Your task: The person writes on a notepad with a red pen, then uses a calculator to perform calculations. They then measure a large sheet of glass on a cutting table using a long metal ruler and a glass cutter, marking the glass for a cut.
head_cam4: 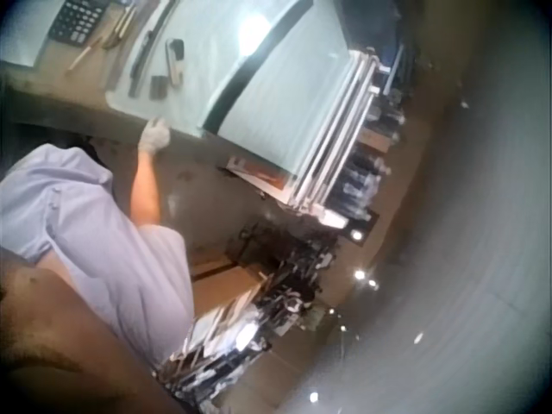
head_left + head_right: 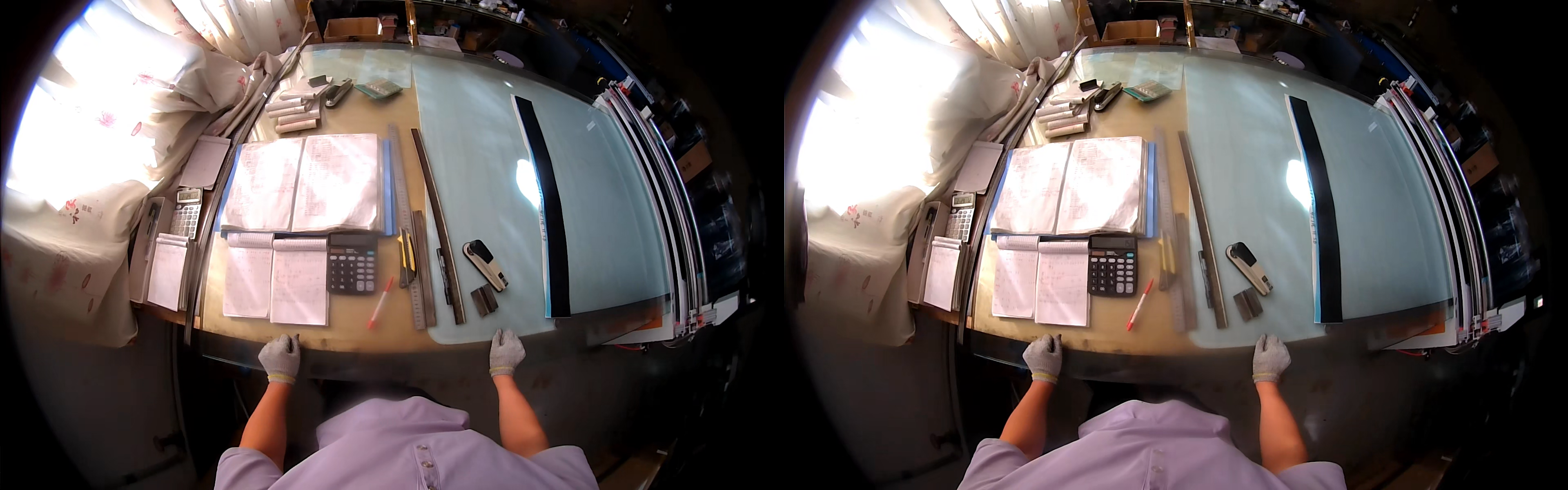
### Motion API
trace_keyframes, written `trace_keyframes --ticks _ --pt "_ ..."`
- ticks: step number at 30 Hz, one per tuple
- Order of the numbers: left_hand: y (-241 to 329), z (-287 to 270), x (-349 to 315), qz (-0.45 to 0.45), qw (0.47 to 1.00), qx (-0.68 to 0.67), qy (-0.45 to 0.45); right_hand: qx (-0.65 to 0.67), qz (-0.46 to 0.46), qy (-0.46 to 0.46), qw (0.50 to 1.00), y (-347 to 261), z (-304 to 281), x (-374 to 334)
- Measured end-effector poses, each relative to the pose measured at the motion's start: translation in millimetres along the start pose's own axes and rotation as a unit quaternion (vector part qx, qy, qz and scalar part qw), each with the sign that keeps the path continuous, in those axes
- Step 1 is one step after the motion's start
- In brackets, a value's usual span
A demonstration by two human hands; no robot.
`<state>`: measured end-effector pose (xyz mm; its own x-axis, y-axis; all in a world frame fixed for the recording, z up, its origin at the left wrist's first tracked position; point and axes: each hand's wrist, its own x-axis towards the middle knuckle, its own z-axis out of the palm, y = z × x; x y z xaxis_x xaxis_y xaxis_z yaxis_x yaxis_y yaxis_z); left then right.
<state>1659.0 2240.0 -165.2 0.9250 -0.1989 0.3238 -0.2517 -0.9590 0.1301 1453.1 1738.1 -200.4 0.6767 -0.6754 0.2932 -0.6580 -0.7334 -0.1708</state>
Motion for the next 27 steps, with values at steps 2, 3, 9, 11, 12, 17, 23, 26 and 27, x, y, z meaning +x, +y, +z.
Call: trace_keyframes --ticks 2,3,9,11,12,17,23,26,27 --pt "3 1 1 -0.022 1.000 0.000 -0.001 0.003 -0.009 0.011 1.000 1 1 2" --pt "1 0 -1 -0.035 0.999 -0.001 -0.009 -0.001 -0.008 0.011 1.000 1 0 1" --pt "6 -5 3 -0.068 0.997 -0.022 -0.033 -0.009 -0.008 0.011 1.000 0 -1 3" --pt "6 -6 4 -0.082 0.996 -0.030 -0.037 -0.003 -0.007 0.000 1.000 0 0 3" --pt "6 -6 5 -0.075 0.996 -0.035 -0.013 -0.009 -0.007 -0.001 1.000 2 2 2" --pt "8 -11 9 -0.076 0.996 -0.034 0.016 -0.024 0.003 -0.009 1.000 -3 -1 2" --pt "7 -12 12 -0.056 0.997 -0.042 0.030 -0.014 0.005 -0.010 1.000 -2 0 2" --pt "5 -11 11 -0.062 0.997 -0.044 0.015 -0.017 -0.004 -0.006 1.000 -5 -3 3" --pt "4 -11 11 -0.064 0.997 -0.044 0.012 -0.019 -0.001 -0.011 1.000 -6 -4 3"
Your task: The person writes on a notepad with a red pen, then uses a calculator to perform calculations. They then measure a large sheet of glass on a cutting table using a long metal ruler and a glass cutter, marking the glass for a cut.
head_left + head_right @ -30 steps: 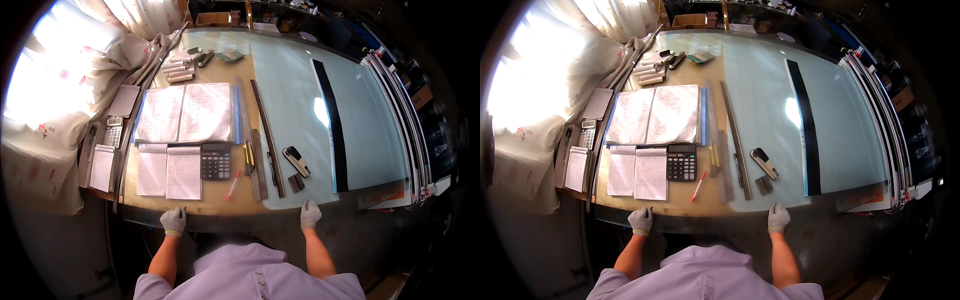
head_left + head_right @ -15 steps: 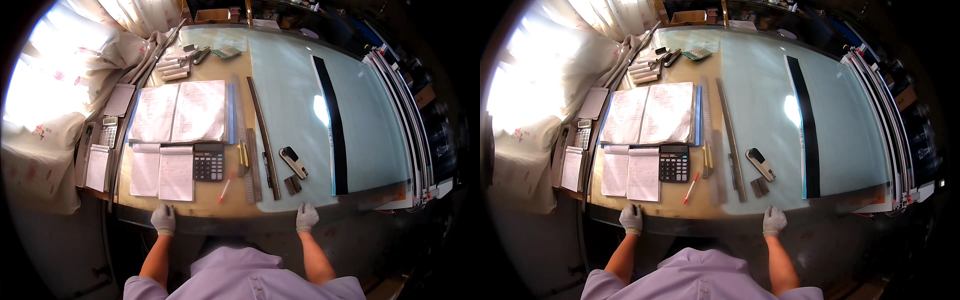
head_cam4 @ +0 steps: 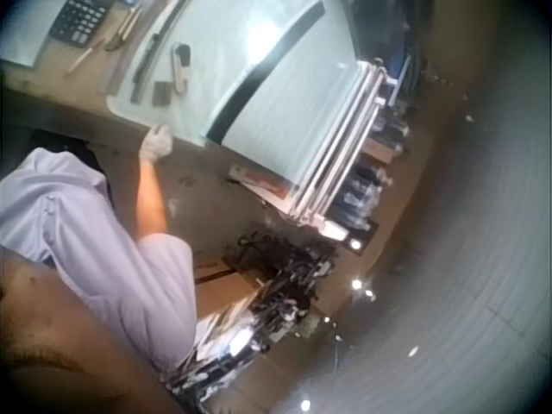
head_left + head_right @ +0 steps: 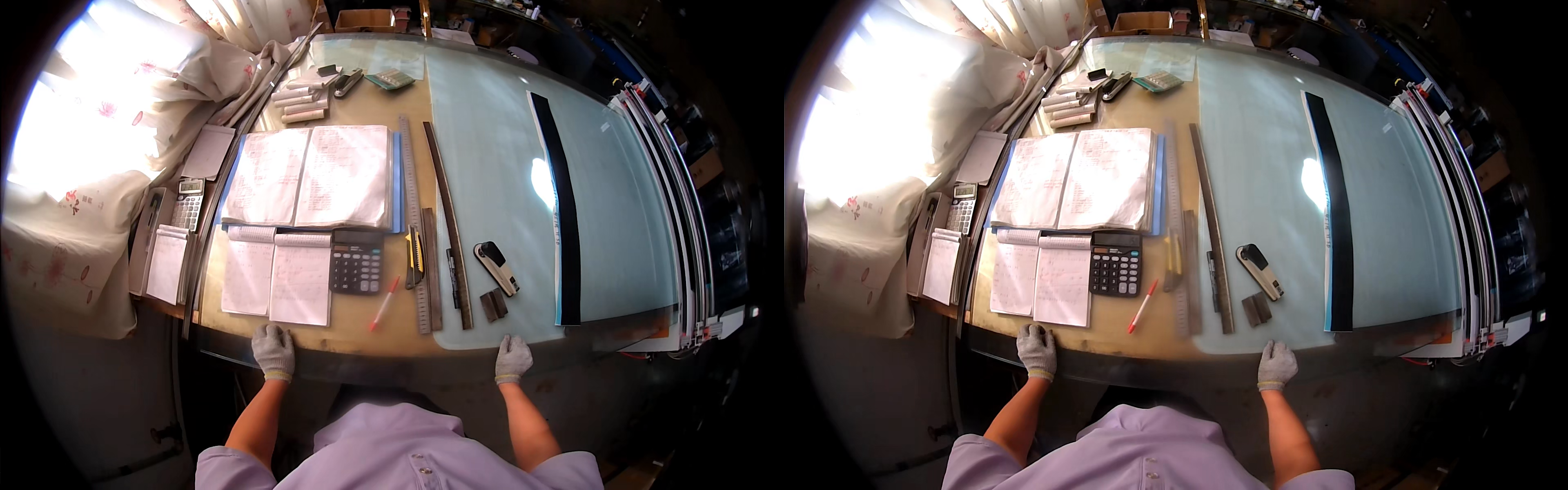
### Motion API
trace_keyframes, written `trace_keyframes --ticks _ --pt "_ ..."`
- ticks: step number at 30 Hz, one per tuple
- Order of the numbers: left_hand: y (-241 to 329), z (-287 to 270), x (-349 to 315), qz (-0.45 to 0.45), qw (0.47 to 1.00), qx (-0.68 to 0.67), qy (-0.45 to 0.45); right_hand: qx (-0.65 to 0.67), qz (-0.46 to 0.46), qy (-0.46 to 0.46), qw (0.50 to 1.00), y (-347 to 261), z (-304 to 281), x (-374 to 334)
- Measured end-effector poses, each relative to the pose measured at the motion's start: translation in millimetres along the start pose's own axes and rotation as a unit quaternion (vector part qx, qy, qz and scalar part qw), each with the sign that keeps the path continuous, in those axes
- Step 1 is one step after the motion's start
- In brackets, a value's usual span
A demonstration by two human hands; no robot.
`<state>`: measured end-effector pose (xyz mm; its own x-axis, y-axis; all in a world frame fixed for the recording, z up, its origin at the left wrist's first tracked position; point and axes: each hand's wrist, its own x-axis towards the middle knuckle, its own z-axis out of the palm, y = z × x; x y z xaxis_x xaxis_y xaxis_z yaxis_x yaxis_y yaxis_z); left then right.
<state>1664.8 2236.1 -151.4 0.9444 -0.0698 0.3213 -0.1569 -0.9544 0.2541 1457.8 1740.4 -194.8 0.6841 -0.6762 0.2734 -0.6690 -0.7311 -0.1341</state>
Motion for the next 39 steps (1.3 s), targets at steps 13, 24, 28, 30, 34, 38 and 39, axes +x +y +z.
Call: trace_keyframes --ticks 13,24,28,30,34,38,39 --pt "0.7 -0.3 1.7 -0.004 1.000 0.002 -0.008 0.004 -0.003 -0.002 1.000 2.9 3.0 0.4" --pt "2.3 -1.9 2.2 -0.007 1.000 -0.005 -0.007 0.001 0.002 -0.017 1.000 -1.1 -3.4 2.2" --pt "1.2 -1.8 2.3 -0.005 1.000 -0.003 -0.010 0.002 0.000 -0.014 1.000 -0.5 -2.4 2.2" --pt "0.8 -1.5 2.0 -0.005 1.000 -0.003 -0.009 0.001 -0.003 -0.012 1.000 1.3 0.3 1.9" --pt "-0.1 0.0 1.8 -0.007 1.000 -0.006 -0.011 -0.002 0.000 -0.018 1.000 0.9 -0.5 1.4" --pt "1.5 -1.4 2.1 -0.007 1.000 -0.002 -0.011 -0.006 0.000 -0.019 1.000 0.9 -0.8 1.6" --pt "1.7 -1.4 2.4 -0.004 1.000 -0.005 -0.008 -0.005 -0.001 -0.019 1.000 0.9 -1.2 1.4"
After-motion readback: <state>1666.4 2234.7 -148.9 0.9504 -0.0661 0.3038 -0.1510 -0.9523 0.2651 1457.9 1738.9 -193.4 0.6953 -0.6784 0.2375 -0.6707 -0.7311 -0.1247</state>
